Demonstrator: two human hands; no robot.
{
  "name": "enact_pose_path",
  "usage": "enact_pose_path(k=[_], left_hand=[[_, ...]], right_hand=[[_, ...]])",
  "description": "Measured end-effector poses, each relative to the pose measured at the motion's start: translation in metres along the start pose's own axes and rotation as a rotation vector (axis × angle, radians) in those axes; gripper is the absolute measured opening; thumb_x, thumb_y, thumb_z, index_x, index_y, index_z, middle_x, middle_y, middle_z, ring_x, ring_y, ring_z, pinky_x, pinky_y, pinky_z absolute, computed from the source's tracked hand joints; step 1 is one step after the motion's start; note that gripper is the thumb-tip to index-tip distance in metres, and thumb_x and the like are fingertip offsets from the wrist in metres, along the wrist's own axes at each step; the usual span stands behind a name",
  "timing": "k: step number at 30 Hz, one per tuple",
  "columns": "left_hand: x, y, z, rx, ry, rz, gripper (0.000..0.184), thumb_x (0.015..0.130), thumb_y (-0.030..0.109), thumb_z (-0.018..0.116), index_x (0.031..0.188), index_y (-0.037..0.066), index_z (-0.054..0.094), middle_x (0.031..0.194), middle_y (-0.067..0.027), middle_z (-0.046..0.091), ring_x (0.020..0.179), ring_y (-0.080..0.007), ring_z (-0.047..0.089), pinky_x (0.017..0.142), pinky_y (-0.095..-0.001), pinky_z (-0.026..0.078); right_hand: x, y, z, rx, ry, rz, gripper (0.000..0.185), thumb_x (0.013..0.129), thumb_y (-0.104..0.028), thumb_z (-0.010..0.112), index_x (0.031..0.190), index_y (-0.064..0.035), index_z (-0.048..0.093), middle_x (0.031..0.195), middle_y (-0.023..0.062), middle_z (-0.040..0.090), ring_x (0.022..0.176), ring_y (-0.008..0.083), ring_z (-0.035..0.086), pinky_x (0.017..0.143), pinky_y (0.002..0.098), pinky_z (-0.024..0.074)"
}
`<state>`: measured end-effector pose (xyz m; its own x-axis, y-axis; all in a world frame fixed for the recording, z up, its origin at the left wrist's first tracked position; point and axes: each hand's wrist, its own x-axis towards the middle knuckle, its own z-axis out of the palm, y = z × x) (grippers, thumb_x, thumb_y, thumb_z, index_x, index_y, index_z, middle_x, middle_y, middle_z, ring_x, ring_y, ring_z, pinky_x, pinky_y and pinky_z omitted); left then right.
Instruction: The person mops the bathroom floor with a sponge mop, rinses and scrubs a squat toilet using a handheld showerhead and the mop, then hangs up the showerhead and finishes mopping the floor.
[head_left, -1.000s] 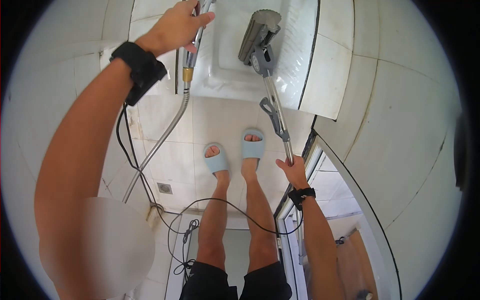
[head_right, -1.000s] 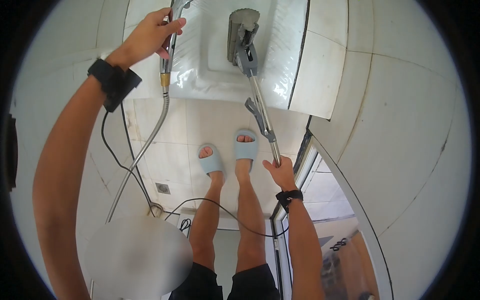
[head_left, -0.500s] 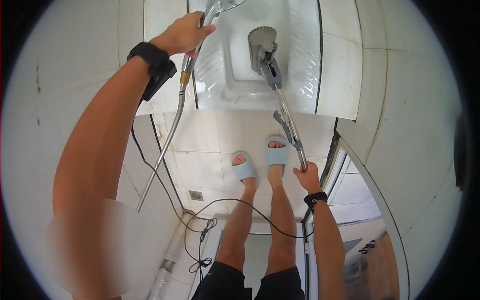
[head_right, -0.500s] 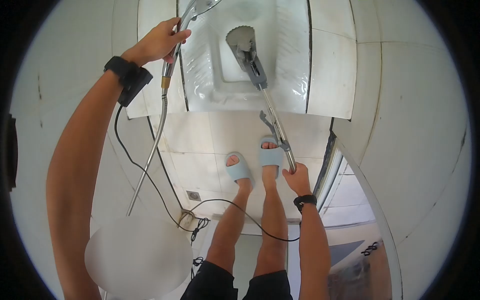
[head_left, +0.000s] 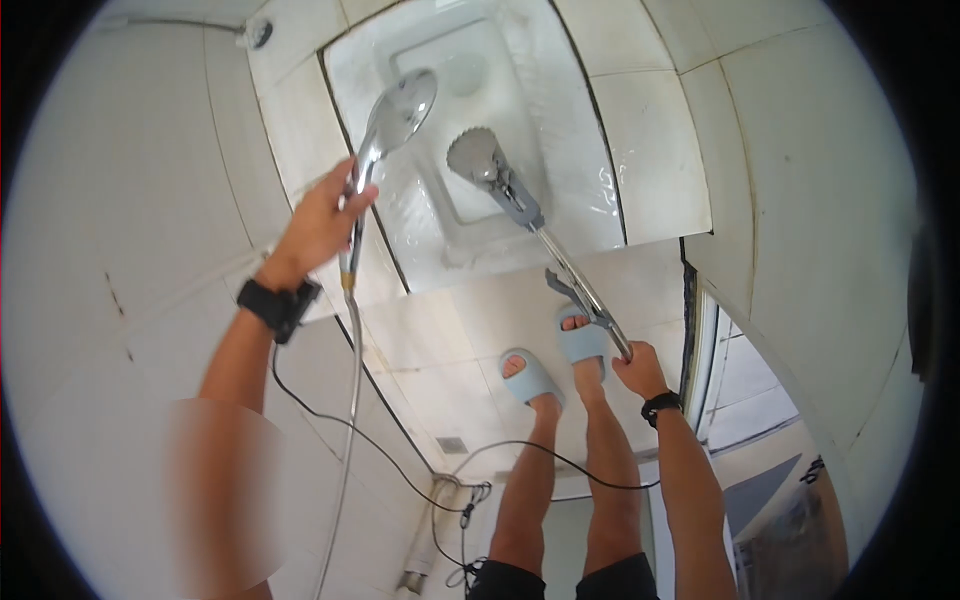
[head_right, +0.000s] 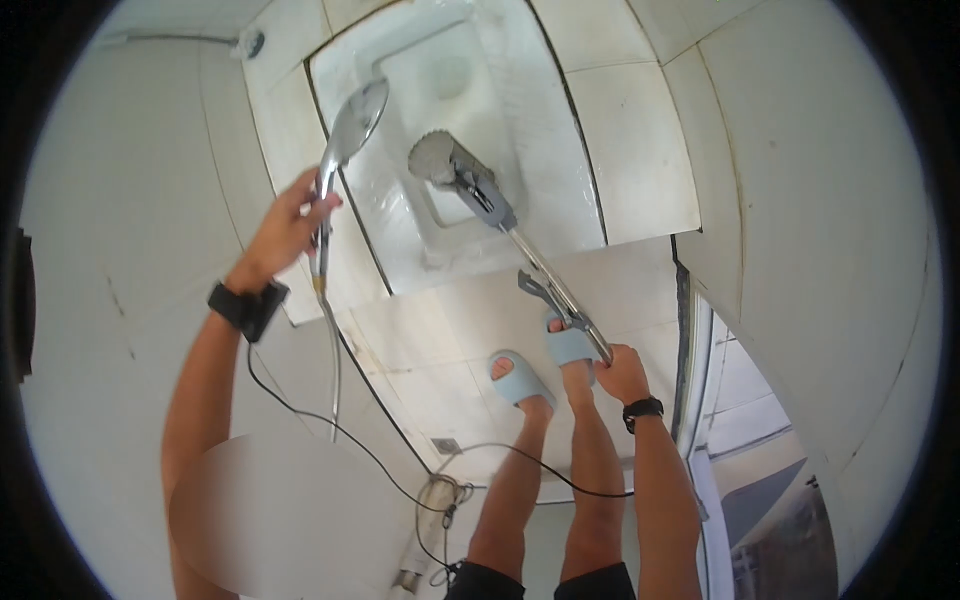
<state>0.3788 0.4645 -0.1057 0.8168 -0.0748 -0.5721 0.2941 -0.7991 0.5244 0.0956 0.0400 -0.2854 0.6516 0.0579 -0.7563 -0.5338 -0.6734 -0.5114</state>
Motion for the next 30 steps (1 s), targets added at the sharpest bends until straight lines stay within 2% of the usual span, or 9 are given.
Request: enact_pose_path(k=[2, 8, 10, 12, 14, 20, 21, 23, 30], left_hand=[[-0.004, 0.001, 0.002, -0.005, -0.083, -0.057, 0.044, 0.099, 0.022, 0.052, 0.139, 0.007, 0.041, 0.098, -0.0084, 0.063, 0.065, -0.0082, 0.055, 0.049, -0.0220, 0.049], [0.002, -0.002, 0.008, -0.051, -0.133, -0.125, 0.044, 0.100, 0.025, 0.050, 0.138, 0.005, 0.040, 0.099, -0.0091, 0.063, 0.067, -0.0096, 0.058, 0.049, -0.0236, 0.049], [0.004, -0.004, 0.010, -0.019, -0.043, -0.090, 0.038, 0.099, 0.029, 0.053, 0.127, 0.003, 0.049, 0.075, -0.0067, 0.056, 0.057, -0.0123, 0.053, 0.047, -0.0281, 0.047], [0.009, -0.003, 0.010, -0.009, -0.026, -0.093, 0.039, 0.099, 0.030, 0.054, 0.126, 0.003, 0.049, 0.074, -0.0065, 0.055, 0.056, -0.0122, 0.053, 0.046, -0.0283, 0.046], [0.013, 0.002, 0.007, 0.033, -0.081, -0.101, 0.042, 0.100, 0.028, 0.050, 0.134, 0.005, 0.043, 0.099, -0.0076, 0.064, 0.068, -0.0105, 0.059, 0.050, -0.0243, 0.049], [0.018, 0.005, 0.010, 0.028, -0.092, -0.088, 0.045, 0.100, 0.028, 0.051, 0.138, 0.007, 0.040, 0.100, -0.0075, 0.064, 0.069, -0.0101, 0.058, 0.050, -0.0232, 0.048], [0.017, 0.005, 0.012, 0.026, -0.095, -0.086, 0.045, 0.100, 0.028, 0.051, 0.138, 0.007, 0.040, 0.100, -0.0075, 0.064, 0.069, -0.0101, 0.058, 0.050, -0.0232, 0.048], [0.017, 0.005, 0.015, -0.014, -0.035, -0.048, 0.042, 0.099, 0.030, 0.054, 0.131, 0.004, 0.046, 0.075, -0.0058, 0.054, 0.054, -0.0117, 0.051, 0.046, -0.0277, 0.045], [0.019, -0.008, 0.021, 0.071, -0.042, -0.051, 0.042, 0.099, 0.030, 0.054, 0.131, 0.004, 0.046, 0.075, -0.0074, 0.056, 0.052, -0.0148, 0.053, 0.047, -0.0294, 0.046]], right_hand=[[-0.001, -0.008, -0.004, 0.007, -0.003, 0.032, 0.019, 0.074, -0.014, 0.063, 0.075, 0.0047, 0.061, 0.069, 0.0252, 0.062, 0.068, 0.0421, 0.062, 0.062, 0.0455, 0.0489], [0.000, 0.010, 0.007, 0.033, 0.096, -0.085, 0.013, 0.073, -0.008, 0.060, 0.072, 0.0049, 0.058, 0.064, 0.0250, 0.058, 0.062, 0.0429, 0.058, 0.059, 0.0455, 0.0467], [0.002, 0.013, 0.011, -0.028, 0.044, -0.032, 0.018, 0.072, -0.011, 0.060, 0.083, 0.0024, 0.065, 0.076, 0.0266, 0.063, 0.077, 0.0452, 0.061, 0.069, 0.0492, 0.0511], [0.001, 0.014, 0.014, 0.001, 0.063, -0.051, 0.015, 0.072, -0.009, 0.060, 0.079, 0.0033, 0.062, 0.072, 0.0260, 0.061, 0.072, 0.0446, 0.060, 0.065, 0.0479, 0.0491], [-0.001, 0.015, 0.017, 0.033, 0.082, -0.062, 0.013, 0.072, -0.008, 0.060, 0.076, 0.0043, 0.059, 0.068, 0.0255, 0.059, 0.066, 0.0441, 0.058, 0.061, 0.0466, 0.0470], [-0.001, 0.016, 0.024, 0.045, 0.075, -0.058, 0.013, 0.072, -0.009, 0.059, 0.077, 0.0027, 0.060, 0.067, 0.0247, 0.058, 0.065, 0.0438, 0.057, 0.060, 0.0464, 0.0464], [-0.001, 0.015, 0.023, 0.058, 0.074, -0.059, 0.013, 0.072, -0.010, 0.058, 0.076, 0.0026, 0.060, 0.067, 0.0246, 0.058, 0.064, 0.0439, 0.056, 0.060, 0.0462, 0.0464], [-0.002, 0.010, 0.019, 0.071, 0.073, -0.056, 0.013, 0.072, -0.010, 0.058, 0.076, 0.0024, 0.060, 0.067, 0.0245, 0.058, 0.064, 0.0440, 0.056, 0.059, 0.0460, 0.0464], [0.000, 0.010, 0.013, -0.031, 0.060, -0.009, 0.014, 0.073, -0.012, 0.060, 0.080, -0.0001, 0.063, 0.072, 0.0247, 0.062, 0.071, 0.0445, 0.060, 0.065, 0.0495, 0.0496]])
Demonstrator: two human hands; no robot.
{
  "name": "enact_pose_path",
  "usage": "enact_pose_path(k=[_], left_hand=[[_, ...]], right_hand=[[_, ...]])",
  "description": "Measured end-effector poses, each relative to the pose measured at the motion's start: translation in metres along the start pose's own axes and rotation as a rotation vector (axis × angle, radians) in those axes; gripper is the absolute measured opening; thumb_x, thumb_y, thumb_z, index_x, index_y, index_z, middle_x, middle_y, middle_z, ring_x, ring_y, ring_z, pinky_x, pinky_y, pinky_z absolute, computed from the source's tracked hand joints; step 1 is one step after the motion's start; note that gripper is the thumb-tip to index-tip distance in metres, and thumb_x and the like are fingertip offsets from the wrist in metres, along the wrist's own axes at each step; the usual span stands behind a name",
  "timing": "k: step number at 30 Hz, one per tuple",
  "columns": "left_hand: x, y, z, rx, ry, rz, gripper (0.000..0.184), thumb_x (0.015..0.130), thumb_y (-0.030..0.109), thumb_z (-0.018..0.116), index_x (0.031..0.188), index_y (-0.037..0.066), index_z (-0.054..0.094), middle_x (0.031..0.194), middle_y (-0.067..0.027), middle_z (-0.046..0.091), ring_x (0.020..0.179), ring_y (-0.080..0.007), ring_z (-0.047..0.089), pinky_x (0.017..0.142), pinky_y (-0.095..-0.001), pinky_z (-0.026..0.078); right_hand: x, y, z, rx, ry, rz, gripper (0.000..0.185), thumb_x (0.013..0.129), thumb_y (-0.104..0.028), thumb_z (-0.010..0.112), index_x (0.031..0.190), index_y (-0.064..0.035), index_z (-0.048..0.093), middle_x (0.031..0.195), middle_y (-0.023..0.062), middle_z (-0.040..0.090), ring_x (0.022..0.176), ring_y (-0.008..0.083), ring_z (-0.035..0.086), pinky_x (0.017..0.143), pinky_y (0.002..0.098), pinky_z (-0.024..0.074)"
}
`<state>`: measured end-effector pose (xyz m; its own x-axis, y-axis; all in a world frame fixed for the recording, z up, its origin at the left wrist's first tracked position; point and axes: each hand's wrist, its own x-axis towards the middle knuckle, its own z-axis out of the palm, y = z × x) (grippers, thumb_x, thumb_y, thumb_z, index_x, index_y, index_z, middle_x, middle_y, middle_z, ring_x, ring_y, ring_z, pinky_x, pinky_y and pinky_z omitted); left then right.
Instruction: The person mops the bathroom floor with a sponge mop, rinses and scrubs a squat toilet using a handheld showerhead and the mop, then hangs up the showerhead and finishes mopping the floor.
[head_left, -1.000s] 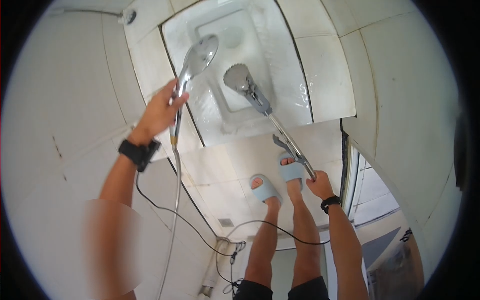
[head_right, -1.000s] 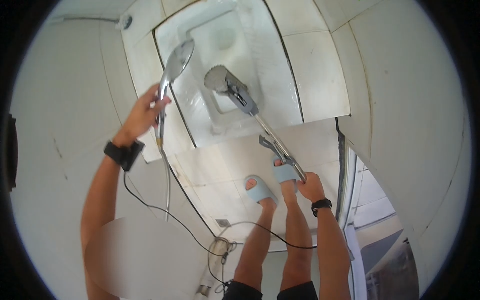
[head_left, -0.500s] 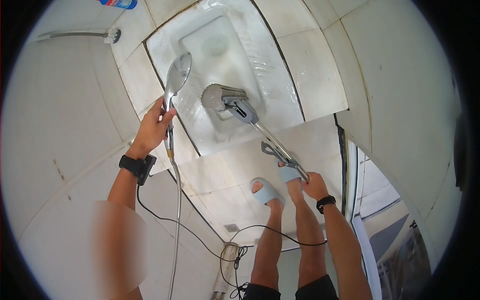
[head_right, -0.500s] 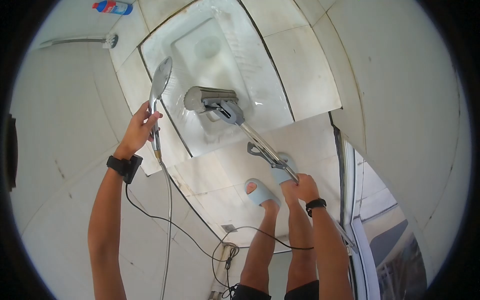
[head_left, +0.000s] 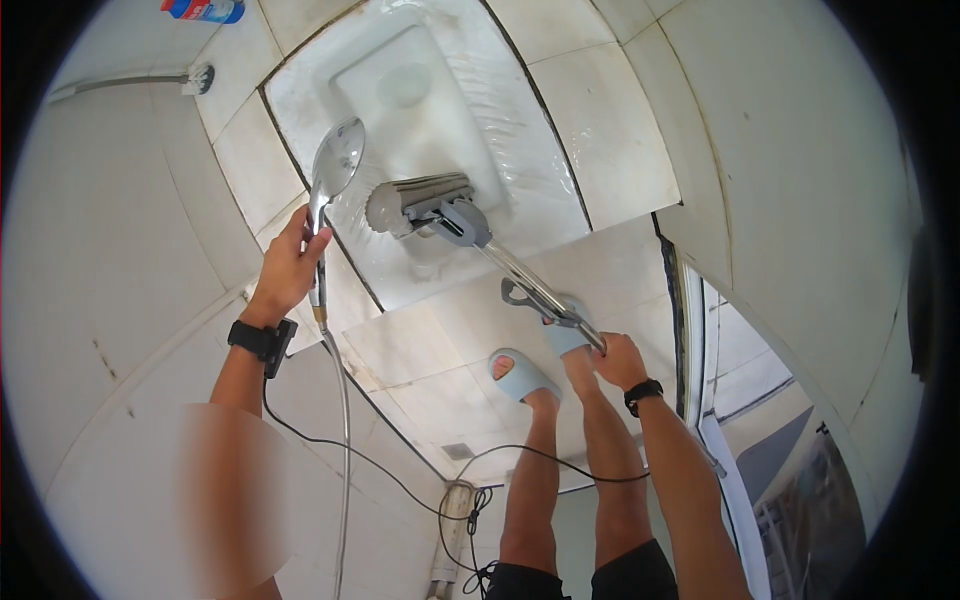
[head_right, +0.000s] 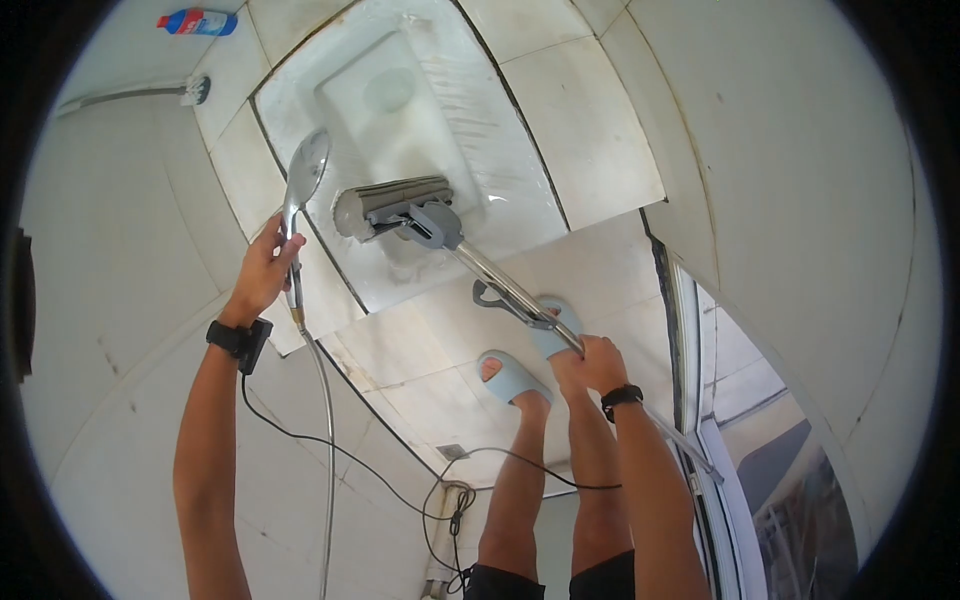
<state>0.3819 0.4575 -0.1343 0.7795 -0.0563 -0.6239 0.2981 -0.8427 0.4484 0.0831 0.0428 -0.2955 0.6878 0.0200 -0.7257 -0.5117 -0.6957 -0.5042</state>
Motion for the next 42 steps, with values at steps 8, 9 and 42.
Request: enact_pose_path(k=[8, 9, 42], left_hand=[[-0.005, 0.003, -0.002, 0.051, 0.103, -0.015, 0.046, 0.097, 0.026, 0.056, 0.136, 0.004, 0.044, 0.074, -0.0057, 0.055, 0.051, -0.0121, 0.051, 0.044, -0.0275, 0.044], [-0.005, 0.002, -0.002, 0.034, 0.116, -0.003, 0.046, 0.097, 0.025, 0.056, 0.136, 0.004, 0.044, 0.075, -0.0048, 0.054, 0.051, -0.0112, 0.050, 0.044, -0.0267, 0.044], [0.000, -0.009, -0.017, -0.058, 0.001, -0.051, 0.054, 0.099, 0.035, 0.053, 0.144, 0.009, 0.037, 0.111, -0.0105, 0.062, 0.080, -0.0101, 0.058, 0.053, -0.0208, 0.050]], right_hand=[[-0.001, -0.020, -0.015, -0.165, -0.052, 0.132, 0.022, 0.076, -0.016, 0.063, 0.093, -0.0030, 0.064, 0.079, 0.0233, 0.066, 0.079, 0.0425, 0.065, 0.073, 0.0512, 0.0538], [-0.002, -0.020, -0.015, -0.175, -0.037, 0.117, 0.021, 0.076, -0.016, 0.063, 0.093, -0.0026, 0.063, 0.077, 0.0238, 0.065, 0.077, 0.0432, 0.065, 0.072, 0.0517, 0.0534], [-0.022, -0.015, -0.028, -0.208, 0.053, -0.065, 0.017, 0.074, -0.016, 0.066, 0.084, -0.0036, 0.058, 0.063, 0.0196, 0.062, 0.062, 0.0394, 0.063, 0.062, 0.0497, 0.0510]])
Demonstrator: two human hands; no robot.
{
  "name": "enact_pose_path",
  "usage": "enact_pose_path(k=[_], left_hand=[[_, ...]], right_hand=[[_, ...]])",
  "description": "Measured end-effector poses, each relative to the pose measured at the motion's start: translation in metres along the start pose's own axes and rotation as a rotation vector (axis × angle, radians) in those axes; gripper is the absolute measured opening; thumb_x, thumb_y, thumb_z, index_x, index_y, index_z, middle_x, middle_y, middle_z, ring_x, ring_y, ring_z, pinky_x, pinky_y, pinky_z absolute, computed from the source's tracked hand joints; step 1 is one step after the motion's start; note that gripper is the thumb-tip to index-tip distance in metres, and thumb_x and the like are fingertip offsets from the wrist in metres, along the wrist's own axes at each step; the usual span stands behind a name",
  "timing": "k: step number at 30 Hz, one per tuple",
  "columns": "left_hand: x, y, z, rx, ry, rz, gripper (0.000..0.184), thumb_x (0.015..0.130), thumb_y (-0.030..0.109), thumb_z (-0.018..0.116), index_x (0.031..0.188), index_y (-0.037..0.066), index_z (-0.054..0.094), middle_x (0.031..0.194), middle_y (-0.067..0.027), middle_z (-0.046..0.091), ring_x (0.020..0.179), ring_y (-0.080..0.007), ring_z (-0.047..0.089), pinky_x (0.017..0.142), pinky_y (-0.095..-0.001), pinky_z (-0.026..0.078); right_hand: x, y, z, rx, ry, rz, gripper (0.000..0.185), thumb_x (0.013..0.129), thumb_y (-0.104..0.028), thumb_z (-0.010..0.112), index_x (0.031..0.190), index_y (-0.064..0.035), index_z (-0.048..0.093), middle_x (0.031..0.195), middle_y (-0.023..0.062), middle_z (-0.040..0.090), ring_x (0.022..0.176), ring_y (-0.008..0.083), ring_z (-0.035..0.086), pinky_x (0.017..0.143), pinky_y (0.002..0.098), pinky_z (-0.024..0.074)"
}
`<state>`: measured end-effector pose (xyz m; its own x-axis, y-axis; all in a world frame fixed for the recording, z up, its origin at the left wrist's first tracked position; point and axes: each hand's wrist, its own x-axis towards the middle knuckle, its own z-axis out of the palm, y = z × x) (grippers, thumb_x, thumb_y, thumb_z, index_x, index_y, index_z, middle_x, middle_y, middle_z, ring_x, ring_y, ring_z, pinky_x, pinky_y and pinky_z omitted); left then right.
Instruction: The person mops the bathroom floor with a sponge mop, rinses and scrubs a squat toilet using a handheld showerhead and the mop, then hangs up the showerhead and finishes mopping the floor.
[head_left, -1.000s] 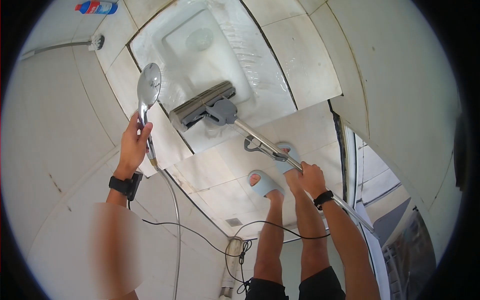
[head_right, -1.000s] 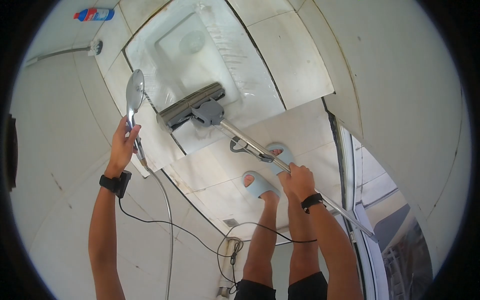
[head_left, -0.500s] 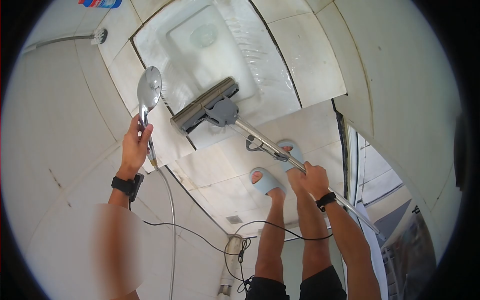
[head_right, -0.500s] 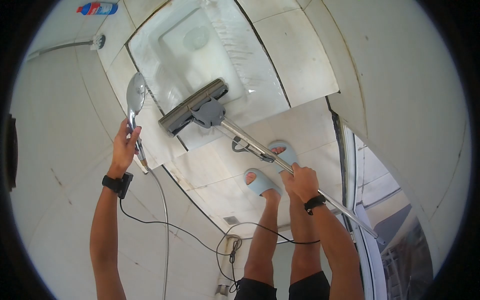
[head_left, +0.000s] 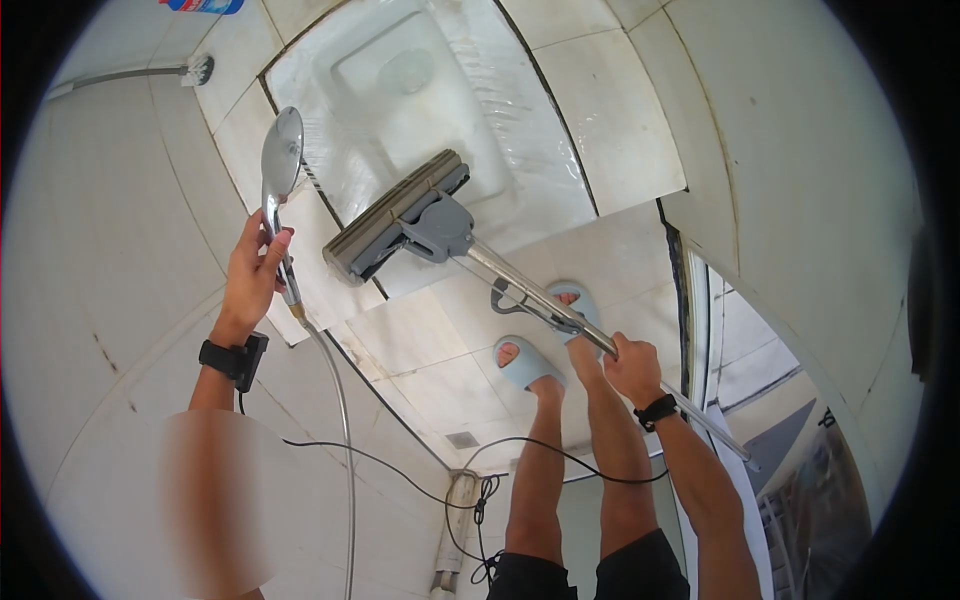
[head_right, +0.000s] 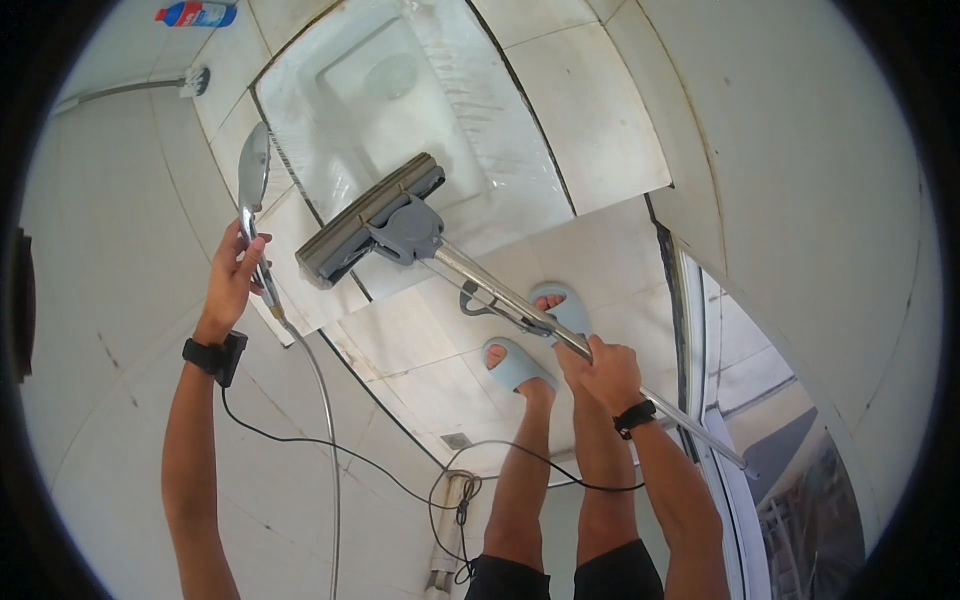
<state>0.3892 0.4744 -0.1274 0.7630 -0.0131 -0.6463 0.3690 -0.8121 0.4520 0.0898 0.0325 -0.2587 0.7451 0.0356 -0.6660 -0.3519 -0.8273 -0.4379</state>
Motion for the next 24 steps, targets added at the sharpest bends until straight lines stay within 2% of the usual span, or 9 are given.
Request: enact_pose_path(k=[3, 5, 8, 9, 14, 15, 19, 21, 24], left_hand=[[0.002, -0.013, -0.004, -0.015, 0.007, 0.007, 0.054, 0.099, 0.035, 0.053, 0.144, 0.009, 0.037, 0.111, -0.0106, 0.062, 0.080, -0.0103, 0.059, 0.054, -0.0212, 0.050], [0.003, -0.021, -0.005, -0.077, -0.041, 0.378, 0.053, 0.099, 0.034, 0.052, 0.144, 0.009, 0.037, 0.111, -0.0103, 0.063, 0.080, -0.0103, 0.059, 0.054, -0.0216, 0.050], [-0.002, -0.008, 0.007, -0.089, 0.115, 0.011, 0.047, 0.099, 0.029, 0.055, 0.138, 0.005, 0.044, 0.089, -0.0030, 0.057, 0.070, -0.0059, 0.053, 0.050, -0.0201, 0.048], [-0.002, -0.010, 0.010, -0.101, 0.116, 0.004, 0.047, 0.099, 0.029, 0.055, 0.138, 0.005, 0.044, 0.089, -0.0030, 0.057, 0.070, -0.0059, 0.053, 0.050, -0.0201, 0.048], [0.001, -0.046, 0.015, -0.226, 0.170, 0.009, 0.047, 0.099, 0.028, 0.054, 0.138, 0.005, 0.041, 0.101, -0.0068, 0.061, 0.072, -0.0069, 0.054, 0.052, -0.0204, 0.049], [0.000, -0.053, 0.014, -0.224, 0.130, -0.005, 0.047, 0.100, 0.030, 0.051, 0.139, 0.008, 0.037, 0.116, -0.0120, 0.061, 0.082, -0.0100, 0.059, 0.056, -0.0213, 0.051], [-0.004, -0.053, 0.027, -0.387, 0.177, -0.052, 0.047, 0.100, 0.031, 0.051, 0.138, 0.007, 0.037, 0.115, -0.0128, 0.061, 0.080, -0.0108, 0.059, 0.055, -0.0212, 0.052], [-0.004, -0.047, 0.027, -0.434, 0.154, -0.080, 0.047, 0.100, 0.031, 0.051, 0.139, 0.007, 0.038, 0.115, -0.0128, 0.061, 0.079, -0.0112, 0.059, 0.055, -0.0213, 0.052], [-0.004, -0.041, 0.021, -0.429, 0.131, -0.124, 0.049, 0.100, 0.032, 0.052, 0.139, 0.005, 0.039, 0.115, -0.0125, 0.061, 0.078, -0.0121, 0.060, 0.054, -0.0216, 0.051]], right_hand=[[0.001, 0.001, -0.001, -0.008, -0.018, -0.001, 0.018, 0.074, -0.016, 0.065, 0.085, -0.0032, 0.058, 0.064, 0.0199, 0.062, 0.062, 0.0398, 0.063, 0.063, 0.0500, 0.0506], [0.002, 0.002, -0.001, -0.016, -0.043, 0.000, 0.019, 0.073, -0.015, 0.065, 0.085, -0.0031, 0.058, 0.064, 0.0200, 0.062, 0.062, 0.0401, 0.062, 0.063, 0.0502, 0.0504], [0.001, 0.001, -0.006, -0.024, -0.061, 0.026, 0.018, 0.073, -0.015, 0.065, 0.084, -0.0028, 0.057, 0.064, 0.0203, 0.062, 0.062, 0.0408, 0.062, 0.063, 0.0505, 0.0503], [0.000, 0.000, -0.008, -0.003, -0.063, 0.044, 0.017, 0.073, -0.015, 0.065, 0.082, -0.0026, 0.057, 0.063, 0.0204, 0.061, 0.062, 0.0411, 0.061, 0.063, 0.0511, 0.0499], [-0.006, -0.015, -0.030, 0.027, -0.101, 0.086, 0.013, 0.072, -0.012, 0.062, 0.075, -0.0008, 0.056, 0.059, 0.0211, 0.058, 0.057, 0.0415, 0.059, 0.057, 0.0495, 0.0479], [-0.008, -0.022, -0.035, 0.098, -0.113, 0.106, 0.012, 0.071, -0.011, 0.060, 0.072, 0.0001, 0.054, 0.058, 0.0219, 0.056, 0.055, 0.0415, 0.057, 0.054, 0.0476, 0.0463], [-0.001, -0.033, -0.044, 0.248, -0.130, 0.022, 0.014, 0.070, -0.008, 0.058, 0.067, 0.0034, 0.051, 0.056, 0.0240, 0.052, 0.048, 0.0395, 0.050, 0.048, 0.0425, 0.0414], [0.012, -0.042, -0.050, 0.336, -0.201, 0.081, 0.015, 0.071, -0.009, 0.061, 0.065, 0.0018, 0.051, 0.053, 0.0162, 0.050, 0.046, 0.0250, 0.047, 0.048, 0.0372, 0.0389], [0.025, -0.040, -0.043, 0.366, -0.202, 0.124, 0.017, 0.071, -0.008, 0.063, 0.064, -0.0004, 0.050, 0.054, 0.0097, 0.049, 0.049, 0.0172, 0.045, 0.048, 0.0342, 0.0380]])
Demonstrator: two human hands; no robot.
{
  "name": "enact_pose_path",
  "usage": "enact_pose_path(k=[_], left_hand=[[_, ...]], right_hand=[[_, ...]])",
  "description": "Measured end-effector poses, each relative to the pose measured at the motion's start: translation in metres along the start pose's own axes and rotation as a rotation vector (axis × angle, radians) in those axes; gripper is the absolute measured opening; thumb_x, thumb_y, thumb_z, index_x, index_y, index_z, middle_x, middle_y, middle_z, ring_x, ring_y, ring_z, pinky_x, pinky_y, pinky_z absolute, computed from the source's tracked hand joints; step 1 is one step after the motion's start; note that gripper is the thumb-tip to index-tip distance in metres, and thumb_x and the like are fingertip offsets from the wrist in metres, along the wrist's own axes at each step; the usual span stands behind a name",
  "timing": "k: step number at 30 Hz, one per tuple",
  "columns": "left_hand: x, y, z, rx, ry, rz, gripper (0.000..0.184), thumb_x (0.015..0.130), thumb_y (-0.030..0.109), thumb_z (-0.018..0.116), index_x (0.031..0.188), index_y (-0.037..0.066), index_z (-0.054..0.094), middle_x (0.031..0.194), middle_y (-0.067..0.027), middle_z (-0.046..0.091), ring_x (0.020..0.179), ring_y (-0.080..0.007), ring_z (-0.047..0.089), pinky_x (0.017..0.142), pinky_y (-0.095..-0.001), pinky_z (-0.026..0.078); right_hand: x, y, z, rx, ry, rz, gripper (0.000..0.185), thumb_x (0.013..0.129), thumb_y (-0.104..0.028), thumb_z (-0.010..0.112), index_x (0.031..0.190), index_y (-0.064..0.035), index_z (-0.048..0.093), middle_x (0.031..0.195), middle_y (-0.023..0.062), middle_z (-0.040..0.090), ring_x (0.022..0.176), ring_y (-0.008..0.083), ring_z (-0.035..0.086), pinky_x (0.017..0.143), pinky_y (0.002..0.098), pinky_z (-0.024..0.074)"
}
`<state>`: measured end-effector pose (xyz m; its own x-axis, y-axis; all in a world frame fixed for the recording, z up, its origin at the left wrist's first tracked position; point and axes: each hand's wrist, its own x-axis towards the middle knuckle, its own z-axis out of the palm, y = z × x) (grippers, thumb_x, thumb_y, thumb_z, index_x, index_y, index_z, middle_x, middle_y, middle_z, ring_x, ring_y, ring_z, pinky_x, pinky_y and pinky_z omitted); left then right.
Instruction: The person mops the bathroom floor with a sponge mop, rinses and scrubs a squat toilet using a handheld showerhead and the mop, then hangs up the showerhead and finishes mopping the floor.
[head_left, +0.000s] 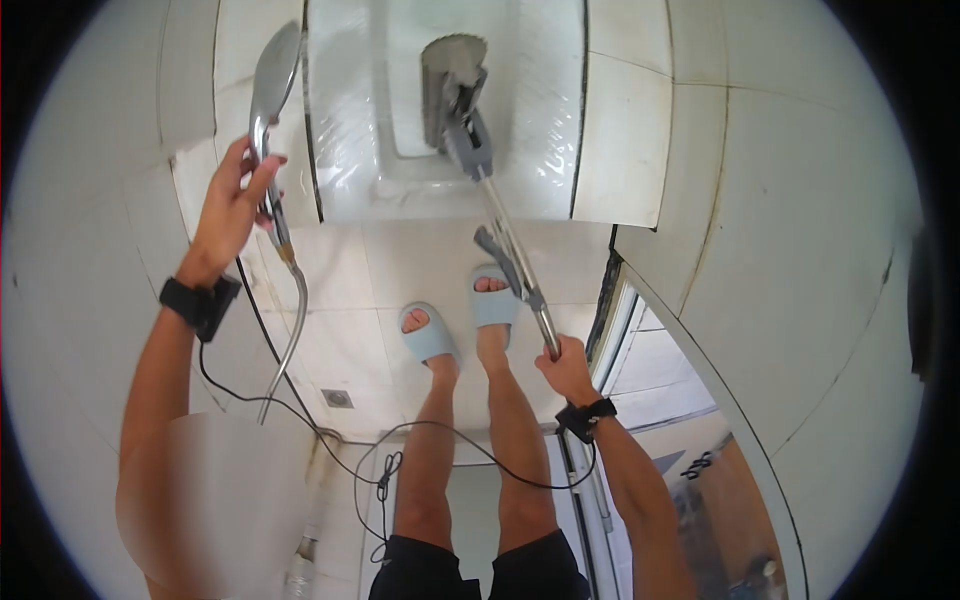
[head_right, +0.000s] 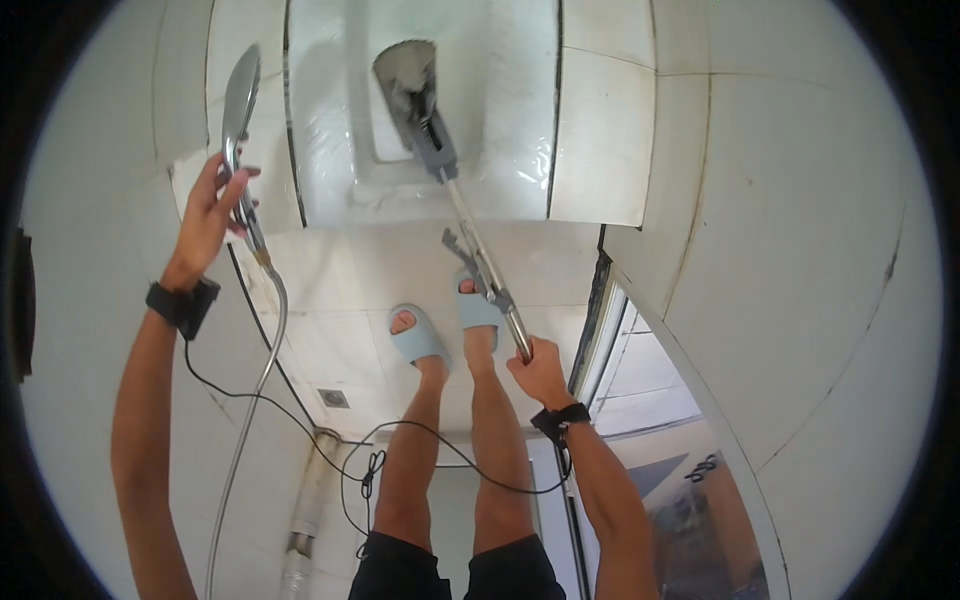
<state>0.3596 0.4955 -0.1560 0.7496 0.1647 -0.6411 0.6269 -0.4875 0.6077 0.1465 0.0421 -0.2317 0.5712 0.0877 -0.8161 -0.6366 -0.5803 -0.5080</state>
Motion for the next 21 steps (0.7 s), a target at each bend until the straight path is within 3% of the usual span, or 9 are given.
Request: enact_pose_path(k=[1, 5, 8, 12, 16, 17, 21], left_hand=[[0.002, -0.003, -0.002, 0.011, -0.025, 0.026, 0.049, 0.100, 0.033, 0.051, 0.138, 0.005, 0.040, 0.114, -0.0120, 0.062, 0.078, -0.0121, 0.060, 0.054, -0.0215, 0.050], [0.003, -0.006, -0.007, 0.022, -0.019, 0.102, 0.052, 0.099, 0.036, 0.052, 0.139, 0.004, 0.041, 0.113, -0.0108, 0.063, 0.076, -0.0112, 0.059, 0.053, -0.0217, 0.049], [0.005, -0.005, -0.007, 0.072, 0.030, 0.107, 0.054, 0.098, 0.037, 0.054, 0.139, 0.004, 0.040, 0.113, -0.0103, 0.064, 0.075, -0.0102, 0.058, 0.053, -0.0224, 0.049], [0.003, -0.001, -0.006, 0.059, 0.011, 0.154, 0.055, 0.098, 0.037, 0.054, 0.139, 0.004, 0.040, 0.115, -0.0108, 0.064, 0.073, -0.0094, 0.057, 0.053, -0.0225, 0.048], [-0.001, 0.011, 0.003, 0.086, 0.054, 0.206, 0.053, 0.097, 0.036, 0.056, 0.137, 0.003, 0.044, 0.100, -0.0086, 0.063, 0.062, -0.0074, 0.050, 0.051, -0.0227, 0.046], [-0.002, 0.012, 0.006, 0.058, 0.086, 0.272, 0.054, 0.095, 0.037, 0.058, 0.132, 0.000, 0.046, 0.083, -0.0077, 0.056, 0.057, -0.0122, 0.052, 0.050, -0.0275, 0.046], [0.002, 0.018, 0.016, 0.147, 0.124, 0.333, 0.050, 0.094, 0.036, 0.057, 0.125, -0.003, 0.049, 0.069, -0.0071, 0.053, 0.055, -0.0173, 0.054, 0.050, -0.0310, 0.046]], right_hand=[[0.004, -0.004, 0.003, -0.011, 0.014, 0.017, 0.018, 0.071, -0.007, 0.065, 0.063, -0.0026, 0.050, 0.054, 0.0045, 0.048, 0.050, 0.0138, 0.044, 0.048, 0.0323, 0.0372], [0.013, 0.011, 0.008, 0.032, -0.026, 0.107, 0.019, 0.071, -0.006, 0.067, 0.063, -0.0047, 0.050, 0.054, -0.0007, 0.045, 0.050, 0.0096, 0.041, 0.047, 0.0289, 0.0345], [0.016, 0.016, 0.008, 0.036, -0.058, 0.173, 0.022, 0.072, -0.006, 0.068, 0.062, -0.0054, 0.049, 0.054, -0.0013, 0.044, 0.050, 0.0094, 0.041, 0.047, 0.0289, 0.0341], [0.017, 0.024, 0.012, 0.034, -0.043, 0.098, 0.027, 0.074, -0.005, 0.070, 0.060, -0.0071, 0.047, 0.052, -0.0034, 0.044, 0.045, 0.0067, 0.039, 0.041, 0.0266, 0.0309], [0.016, 0.025, 0.020, 0.073, -0.009, 0.123, 0.028, 0.074, -0.004, 0.070, 0.059, -0.0075, 0.046, 0.052, -0.0035, 0.044, 0.043, 0.0063, 0.040, 0.038, 0.0258, 0.0305], [0.015, 0.028, 0.021, 0.100, -0.003, 0.140, 0.028, 0.074, -0.004, 0.070, 0.059, -0.0075, 0.046, 0.052, -0.0036, 0.043, 0.042, 0.0062, 0.039, 0.037, 0.0255, 0.0303], [0.012, 0.034, 0.029, 0.130, -0.020, 0.135, 0.027, 0.075, -0.005, 0.069, 0.060, -0.0073, 0.047, 0.052, -0.0038, 0.044, 0.041, 0.0062, 0.040, 0.036, 0.0252, 0.0295]])
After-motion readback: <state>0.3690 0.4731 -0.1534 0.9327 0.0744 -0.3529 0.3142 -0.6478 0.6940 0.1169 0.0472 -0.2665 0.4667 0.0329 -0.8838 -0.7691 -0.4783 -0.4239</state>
